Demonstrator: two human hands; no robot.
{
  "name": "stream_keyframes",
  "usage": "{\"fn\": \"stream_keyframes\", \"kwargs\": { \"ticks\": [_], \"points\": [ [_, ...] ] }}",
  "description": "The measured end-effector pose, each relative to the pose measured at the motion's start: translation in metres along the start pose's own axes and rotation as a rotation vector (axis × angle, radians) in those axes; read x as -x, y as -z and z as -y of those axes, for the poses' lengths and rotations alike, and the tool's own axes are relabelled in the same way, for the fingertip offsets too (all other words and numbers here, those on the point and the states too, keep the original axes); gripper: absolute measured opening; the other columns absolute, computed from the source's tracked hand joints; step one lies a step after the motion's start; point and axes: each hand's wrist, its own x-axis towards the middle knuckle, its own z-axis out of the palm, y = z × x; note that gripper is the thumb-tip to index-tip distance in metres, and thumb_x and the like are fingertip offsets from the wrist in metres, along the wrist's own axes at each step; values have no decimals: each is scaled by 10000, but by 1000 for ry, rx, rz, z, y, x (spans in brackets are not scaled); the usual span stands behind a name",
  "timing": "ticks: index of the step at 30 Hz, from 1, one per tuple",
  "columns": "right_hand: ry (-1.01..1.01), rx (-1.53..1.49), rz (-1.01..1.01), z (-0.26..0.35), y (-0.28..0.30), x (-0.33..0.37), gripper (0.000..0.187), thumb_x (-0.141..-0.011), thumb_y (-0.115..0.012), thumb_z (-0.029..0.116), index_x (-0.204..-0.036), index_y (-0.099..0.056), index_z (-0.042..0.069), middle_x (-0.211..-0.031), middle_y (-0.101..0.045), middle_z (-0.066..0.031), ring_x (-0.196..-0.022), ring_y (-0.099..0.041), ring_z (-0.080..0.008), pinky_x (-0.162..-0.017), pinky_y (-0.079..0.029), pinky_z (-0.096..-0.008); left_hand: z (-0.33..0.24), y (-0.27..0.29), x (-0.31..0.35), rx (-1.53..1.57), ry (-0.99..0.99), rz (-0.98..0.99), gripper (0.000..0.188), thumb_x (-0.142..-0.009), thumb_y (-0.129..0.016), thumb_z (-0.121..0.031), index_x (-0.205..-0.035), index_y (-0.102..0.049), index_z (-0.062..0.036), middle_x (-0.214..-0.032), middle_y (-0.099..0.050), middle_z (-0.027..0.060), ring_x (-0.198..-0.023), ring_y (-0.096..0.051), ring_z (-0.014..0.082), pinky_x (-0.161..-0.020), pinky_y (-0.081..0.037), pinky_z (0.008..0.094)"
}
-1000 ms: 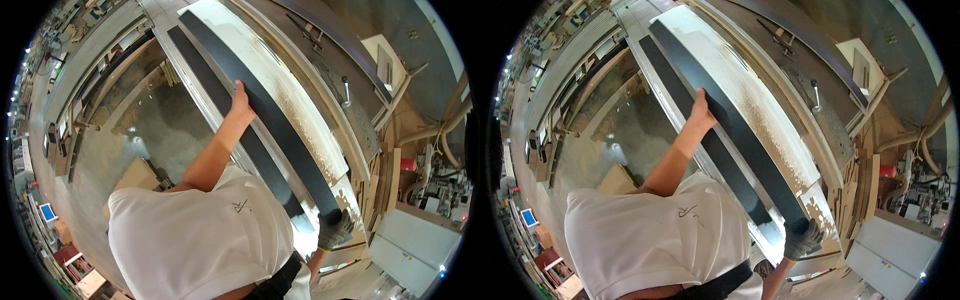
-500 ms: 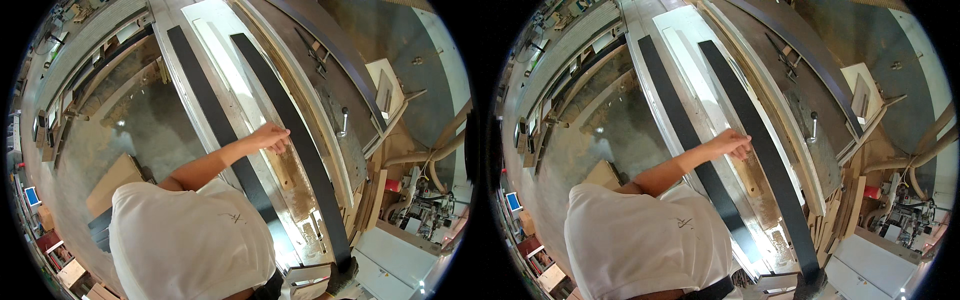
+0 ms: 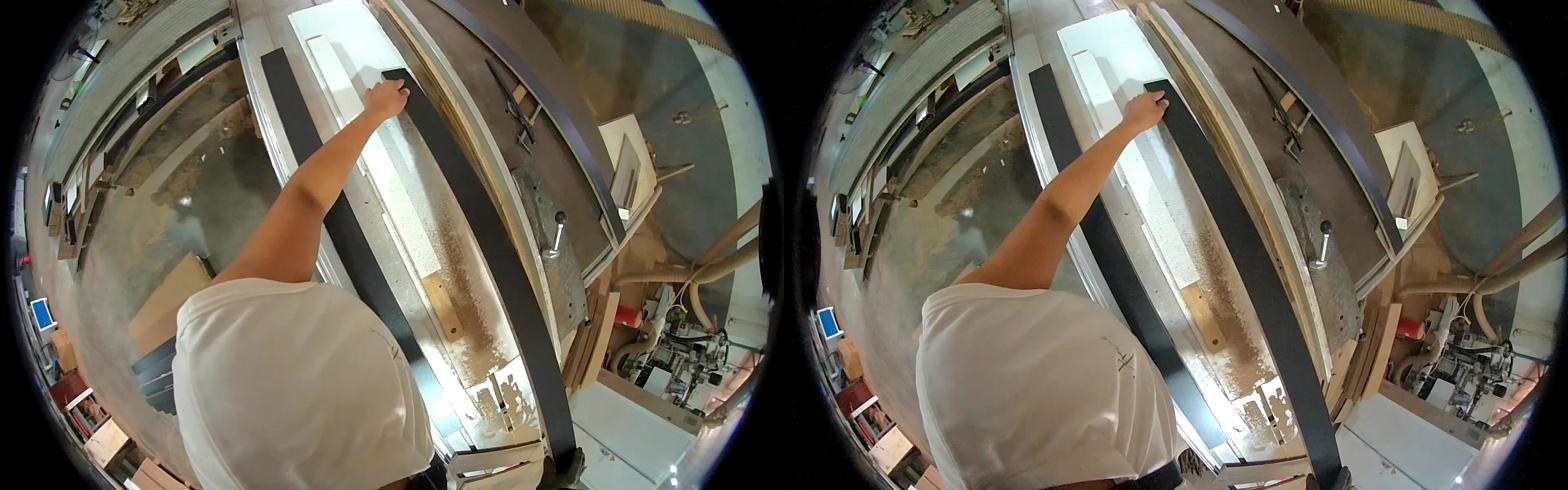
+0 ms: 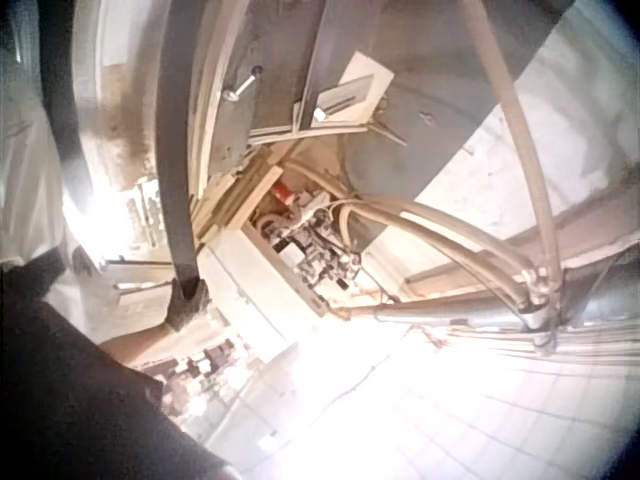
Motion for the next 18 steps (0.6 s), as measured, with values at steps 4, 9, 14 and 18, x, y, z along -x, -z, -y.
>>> {"fn": "stream_keyframes", "kwargs": {
  "ticks": [4,9,14,18],
  "points": [
    [-151,-107,112,-15,1,-1,707,-675,-959,260,-1249,-672,-36,-1190,-663,-254,-1034,-645,-405,-863,-563,-498,-7,-9,-5,123,11,30,351,-986,-544,-365,-1248,-678,-174,-1239,-689,140,-1311,-514,404,-1096,-345,641],
    [-175,-141,105,-40,-18,0,766,-682,-957,268,-1302,-631,-45,-1294,-605,-267,-1110,-609,-405,-929,-537,-481,-22,-10,1,20,-22,16,317,-983,-528,-316,-1213,-683,-164,-1305,-650,173,-1395,-389,503,-1103,-283,715],
    [-105,-32,170,-42,-24,-28,769,-670,-955,229,-1298,-624,-67,-1316,-593,-265,-1126,-611,-389,-942,-534,-486,-28,-5,-3,-42,45,73,312,-984,-514,-275,-1219,-678,-153,-1337,-621,218,-1455,-299,511,-1139,-211,731],
    [-388,-305,223,-77,-54,-22,775,-661,-953,212,-1298,-620,-76,-1330,-587,-274,-1155,-607,-381,-937,-539,-485,-36,-8,-3,-41,46,81,305,-980,-521,-265,-1210,-682,-145,-1338,-623,212,-1457,-296,506,-1128,-219,740]
  ]
}}
